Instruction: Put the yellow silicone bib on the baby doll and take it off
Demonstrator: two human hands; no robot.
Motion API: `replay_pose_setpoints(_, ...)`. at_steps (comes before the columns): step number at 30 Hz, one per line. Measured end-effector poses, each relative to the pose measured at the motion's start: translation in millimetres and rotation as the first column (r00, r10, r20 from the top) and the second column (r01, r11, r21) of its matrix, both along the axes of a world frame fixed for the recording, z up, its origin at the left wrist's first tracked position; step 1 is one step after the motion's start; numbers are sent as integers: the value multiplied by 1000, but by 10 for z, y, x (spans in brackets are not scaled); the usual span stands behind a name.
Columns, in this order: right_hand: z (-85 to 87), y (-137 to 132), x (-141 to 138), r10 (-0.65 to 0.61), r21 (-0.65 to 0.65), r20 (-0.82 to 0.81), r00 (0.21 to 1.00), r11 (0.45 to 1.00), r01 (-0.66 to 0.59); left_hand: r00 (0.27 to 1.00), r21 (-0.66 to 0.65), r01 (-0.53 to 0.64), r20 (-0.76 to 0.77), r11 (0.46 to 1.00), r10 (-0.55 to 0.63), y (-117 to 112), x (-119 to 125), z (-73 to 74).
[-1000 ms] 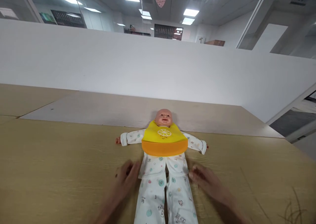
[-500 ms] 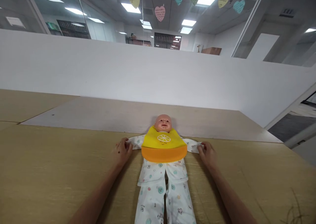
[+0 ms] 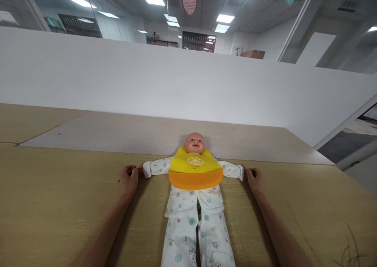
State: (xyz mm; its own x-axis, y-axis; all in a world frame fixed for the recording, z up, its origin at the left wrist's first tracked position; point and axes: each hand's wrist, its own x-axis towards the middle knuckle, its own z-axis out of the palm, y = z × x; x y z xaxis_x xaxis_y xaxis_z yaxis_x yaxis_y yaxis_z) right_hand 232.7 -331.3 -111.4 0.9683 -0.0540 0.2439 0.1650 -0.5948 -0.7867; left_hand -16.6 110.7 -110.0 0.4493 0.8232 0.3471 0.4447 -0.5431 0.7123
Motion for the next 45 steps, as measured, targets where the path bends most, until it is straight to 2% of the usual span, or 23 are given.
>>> replay_pose_setpoints(2, 47, 8, -40, -46, -16, 6, 999, 999, 46, 999, 90, 8, 33, 996, -11, -107, -7, 54)
replay_pose_setpoints(4, 148, 34, -90, -63, -32, 18, 998, 997, 63, 994, 213, 96, 31, 972, -105, -246, 23, 133)
replay_pose_setpoints(7, 363, 160, -116, 46, -42, 21, 999, 998, -45, 958, 271, 269, 19, 924, -285, -452, 226, 276)
replay_pose_setpoints(9, 495, 320, -56, 176, -43, -10, 984, 983, -177, 933, 168, 357, -18, 919, -359, -535, 485, 380)
replay_pose_setpoints(11, 575, 538, 75, 289, -34, -45, 956, 956, -291, 918, -66, 385, -77, 921, -389, -551, 804, 478)
replay_pose_setpoints(12, 588, 663, 161, 336, -26, -62, 940, 941, -338, 914, -115, 383, -98, 917, -394, -536, 965, 518)
replay_pose_setpoints(16, 483, 1194, 514, 475, 35, -128, 871, 879, -475, 895, -250, 387, -132, 888, -427, -431, 1475, 575)
replay_pose_setpoints(20, 298, 1677, 739, 598, 127, -179, 781, 801, -585, 847, -372, 469, -66, 801, -527, -406, 1738, 517)
replay_pose_setpoints(23, 228, 1973, 850, 702, 194, -151, 696, 711, -676, 789, -450, 557, 25, 698, -614, -417, 1853, 458)
replay_pose_setpoints(28, 195, 2213, 975, 798, 272, -61, 599, 591, -760, 672, -567, 675, 208, 472, -711, -424, 1901, 356)
replay_pose_setpoints(31, 181, 2196, 942, 826, 302, -43, 562, 546, -781, 648, -602, 694, 283, 395, -707, -438, 1855, 312)
replay_pose_setpoints(37, 217, 2046, 671, 832, 348, -57, 552, 534, -770, 633, -600, 722, 373, 344, -678, -550, 1659, 315)
replay_pose_setpoints(41, 195, 1972, 480, 822, 384, -85, 563, 549, -743, 643, -599, 724, 407, 342, -649, -683, 1483, 311)
replay_pose_setpoints(45, 121, 1874, 325, 811, 406, -107, 576, 564, -719, 655, -602, 719, 422, 347, -626, -793, 1317, 245)
